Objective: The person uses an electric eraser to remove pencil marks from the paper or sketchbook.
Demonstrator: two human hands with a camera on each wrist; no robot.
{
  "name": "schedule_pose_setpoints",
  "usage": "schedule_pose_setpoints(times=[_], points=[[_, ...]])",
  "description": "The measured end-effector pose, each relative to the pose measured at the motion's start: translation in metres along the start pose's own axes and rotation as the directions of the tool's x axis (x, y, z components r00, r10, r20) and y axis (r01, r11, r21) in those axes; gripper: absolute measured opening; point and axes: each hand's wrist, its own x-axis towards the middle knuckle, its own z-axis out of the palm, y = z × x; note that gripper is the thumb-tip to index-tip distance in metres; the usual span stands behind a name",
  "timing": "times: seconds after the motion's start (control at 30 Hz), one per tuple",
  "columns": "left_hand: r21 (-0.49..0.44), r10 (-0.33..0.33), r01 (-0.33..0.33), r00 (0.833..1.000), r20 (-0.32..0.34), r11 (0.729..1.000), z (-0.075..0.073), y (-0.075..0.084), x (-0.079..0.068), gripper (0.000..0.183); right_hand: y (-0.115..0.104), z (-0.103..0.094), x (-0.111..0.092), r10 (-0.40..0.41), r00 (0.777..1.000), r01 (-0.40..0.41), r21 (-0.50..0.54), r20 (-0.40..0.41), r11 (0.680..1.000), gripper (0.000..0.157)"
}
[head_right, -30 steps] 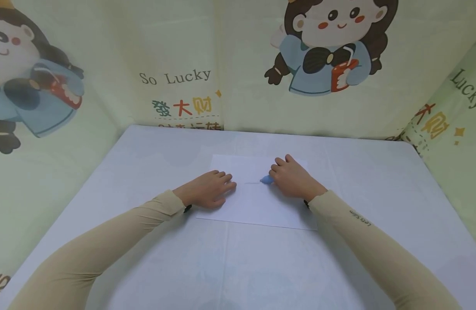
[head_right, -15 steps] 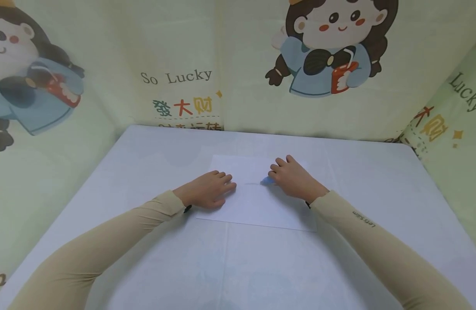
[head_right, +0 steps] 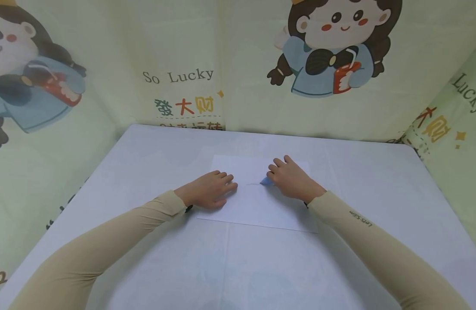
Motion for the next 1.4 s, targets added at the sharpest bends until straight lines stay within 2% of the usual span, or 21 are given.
schedule_pose_setpoints(times=[0.5,0.87,1.1,1.4], points=[[0.004,-0.004,0.004,0.999,0.038,1.000,-0.0007,-0.0009,0.0022,0.039,0.0005,-0.0010,0.0012,-0.012,0.999,0.013,-0.011,0.033,1.000,0.025],[-0.003,0.006,-0.006,1.000,0.007,1.000,-0.0001,-0.0013,0.0015,0.036,0.0002,-0.0018,0.0018,-0.016,1.000,0.017,-0.006,0.021,1.000,0.025],[-0.010,0.002,-0.002,1.000,0.016,1.000,-0.0006,-0.0001,0.0023,0.036,0.0025,0.0000,0.0001,0.005,1.000,-0.005,-0.021,0.030,1.000,0.025],[0.001,-0.004,0.004,1.000,0.005,1.000,0.0004,0.0011,0.0015,0.034,0.0009,0.0004,-0.0018,-0.017,1.000,0.018,-0.022,0.018,1.000,0.024]])
